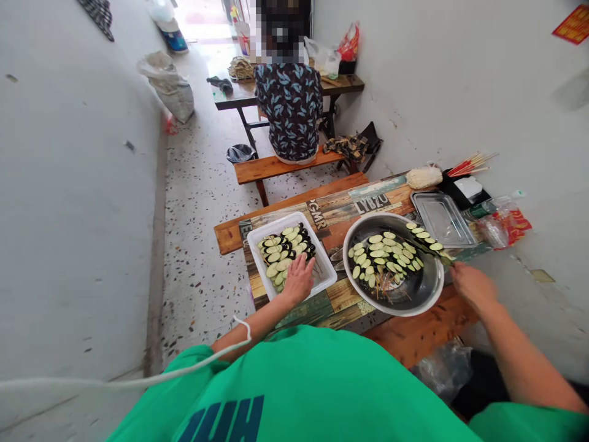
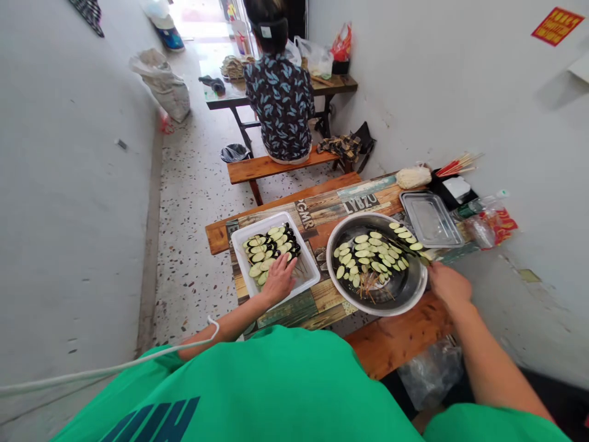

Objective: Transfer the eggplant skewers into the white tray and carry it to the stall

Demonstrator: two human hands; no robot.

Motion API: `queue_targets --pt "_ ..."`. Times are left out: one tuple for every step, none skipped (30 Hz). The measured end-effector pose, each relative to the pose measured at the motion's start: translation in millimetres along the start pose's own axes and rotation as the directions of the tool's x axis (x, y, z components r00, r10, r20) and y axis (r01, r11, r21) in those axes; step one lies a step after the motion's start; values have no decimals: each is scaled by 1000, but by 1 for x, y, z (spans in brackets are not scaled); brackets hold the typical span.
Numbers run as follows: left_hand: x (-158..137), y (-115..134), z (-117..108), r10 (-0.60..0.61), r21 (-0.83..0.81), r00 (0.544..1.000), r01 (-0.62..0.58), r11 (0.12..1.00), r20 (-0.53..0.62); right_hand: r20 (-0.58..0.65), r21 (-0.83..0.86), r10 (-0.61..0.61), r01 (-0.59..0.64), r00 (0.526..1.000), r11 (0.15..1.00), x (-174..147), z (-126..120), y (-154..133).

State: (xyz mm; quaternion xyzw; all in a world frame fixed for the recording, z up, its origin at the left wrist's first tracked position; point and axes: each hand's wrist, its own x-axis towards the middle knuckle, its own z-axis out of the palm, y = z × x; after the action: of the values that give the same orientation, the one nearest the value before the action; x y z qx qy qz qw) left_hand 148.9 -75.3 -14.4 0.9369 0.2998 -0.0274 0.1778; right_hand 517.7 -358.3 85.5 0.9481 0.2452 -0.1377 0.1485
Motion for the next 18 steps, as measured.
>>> queue_targets --pt "7 8 0 42 -27 999 -43 999 -11 39 5 40 -40 998 999 -8 10 -17" --pt "13 16 0 85 -53 996 -86 995 -18 55 29 71 -73 996 997 -15 22 -34" --pt "19 23 1 121 -77 992 -122 989 -22 52 67 119 -123 991 990 -21 34 -52" --pt "24 31 2 147 -99 989 -149 984 -25 58 113 152 -157 987 981 -26 46 -69" --pt "28 37 3 159 -119 987 -161 980 -27 66 153 183 -191 981 969 -30 59 -84" --pt "30 41 5 161 -137 987 -163 977 -27 70 173 192 -202 979 964 -32 70 -99" --pt "31 44 7 158 -153 987 -160 975 -27 72 187 195 -205 978 961 -34 81 -111" --pt "30 46 9 154 -165 988 -156 974 -25 68 196 187 -197 980 961 -35 90 -120" --pt "29 45 11 149 -174 989 -151 973 -21 61 201 169 -178 984 963 -35 97 -127" --pt "26 43 12 144 -179 989 -144 973 -17 55 207 148 -156 987 966 -34 102 -132" --pt "24 40 13 134 -182 991 -135 974 -15 53 212 123 -132 991 968 -33 105 -135" --pt "21 35 13 117 -184 993 -118 976 -15 56 217 98 -107 994 970 -31 107 -136" --pt "18 29 13 93 -185 995 -95 978 -18 63 219 74 -86 995 972 -28 108 -136" --pt "15 23 13 63 -186 998 -67 980 -24 73 220 52 -67 996 973 -25 108 -136" --pt "12 16 12 33 -187 999 -39 982 -33 83 219 31 -49 996 974 -21 107 -136" --pt "10 10 11 5 -188 999 -13 982 -43 94 220 8 -29 996 975 -16 105 -135" --pt "8 3 9 -20 -189 998 10 982 -53 103 224 -24 0 994 975 -11 104 -135" --pt "6 -4 7 -45 -191 997 32 981 -63 110 234 -68 41 992 971 -5 102 -134"
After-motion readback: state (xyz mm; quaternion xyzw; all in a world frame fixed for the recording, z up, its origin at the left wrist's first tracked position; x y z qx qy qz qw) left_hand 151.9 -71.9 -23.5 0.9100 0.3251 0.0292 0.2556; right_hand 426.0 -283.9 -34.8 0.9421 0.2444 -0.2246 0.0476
